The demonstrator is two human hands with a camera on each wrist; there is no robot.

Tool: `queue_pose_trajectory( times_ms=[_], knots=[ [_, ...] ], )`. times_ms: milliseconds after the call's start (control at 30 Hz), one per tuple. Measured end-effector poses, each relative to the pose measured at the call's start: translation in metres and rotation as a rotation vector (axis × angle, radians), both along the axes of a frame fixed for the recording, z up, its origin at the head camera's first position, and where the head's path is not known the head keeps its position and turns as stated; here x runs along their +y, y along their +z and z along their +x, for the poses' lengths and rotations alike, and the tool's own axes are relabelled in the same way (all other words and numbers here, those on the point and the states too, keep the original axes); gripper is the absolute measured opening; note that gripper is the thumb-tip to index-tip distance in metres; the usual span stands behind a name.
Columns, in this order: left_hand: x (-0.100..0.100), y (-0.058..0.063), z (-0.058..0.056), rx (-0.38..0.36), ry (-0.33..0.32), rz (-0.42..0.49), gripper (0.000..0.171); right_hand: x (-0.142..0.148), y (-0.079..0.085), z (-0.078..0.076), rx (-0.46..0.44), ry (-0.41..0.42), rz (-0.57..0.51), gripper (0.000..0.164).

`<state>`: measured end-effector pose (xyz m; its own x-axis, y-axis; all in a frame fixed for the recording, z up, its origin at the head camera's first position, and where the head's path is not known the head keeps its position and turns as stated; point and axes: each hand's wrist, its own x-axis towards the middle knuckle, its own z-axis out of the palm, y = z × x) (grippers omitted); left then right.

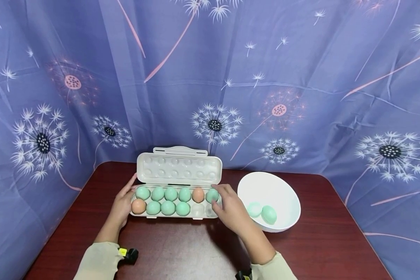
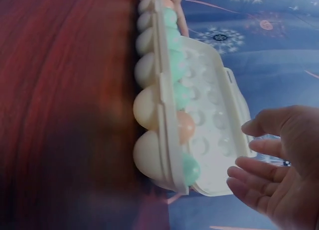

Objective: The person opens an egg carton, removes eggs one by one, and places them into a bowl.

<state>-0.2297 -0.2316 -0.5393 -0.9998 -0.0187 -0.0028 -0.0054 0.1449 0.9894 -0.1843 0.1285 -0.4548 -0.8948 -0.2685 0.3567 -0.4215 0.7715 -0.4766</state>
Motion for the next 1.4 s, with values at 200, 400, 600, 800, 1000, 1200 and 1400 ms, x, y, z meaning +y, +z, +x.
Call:
queue_pose_trajectory(
  times_ms=[200, 400, 600, 800, 1000, 1200, 1400],
  knots=[
    [0.000, -0.001, -0.001, 0.004, -0.006, -0.010, 0.049, -0.006, -0.011, -0.006, 0.011, -0.004, 0.070, 0.050],
    [0.000, -0.001, -0.001, 0.001, -0.005, -0.008, 0.050, -0.010, -0.019, -0.010, 0.017, -0.038, 0.141, 0.049],
    [0.000, -0.001, 0.000, -0.012, 0.000, -0.026, 0.048, -0.015, -0.026, -0.015, 0.043, -0.078, 0.156, 0.046],
    [0.001, 0.000, 0.000, -0.014, 0.010, -0.022, 0.049, -0.017, -0.032, -0.021, 0.099, -0.094, 0.168, 0.044],
    [0.001, 0.000, 0.000, -0.011, 0.013, -0.008, 0.051, -0.016, -0.039, -0.027, 0.128, -0.109, 0.187, 0.041],
    [0.001, 0.000, 0.000, -0.004, 0.015, -0.006, 0.051, -0.014, -0.043, -0.030, 0.144, -0.103, 0.216, 0.041],
    [0.001, 0.001, 0.001, -0.020, 0.014, 0.004, 0.050, -0.013, -0.045, -0.033, 0.209, -0.081, 0.251, 0.040]
  ],
)
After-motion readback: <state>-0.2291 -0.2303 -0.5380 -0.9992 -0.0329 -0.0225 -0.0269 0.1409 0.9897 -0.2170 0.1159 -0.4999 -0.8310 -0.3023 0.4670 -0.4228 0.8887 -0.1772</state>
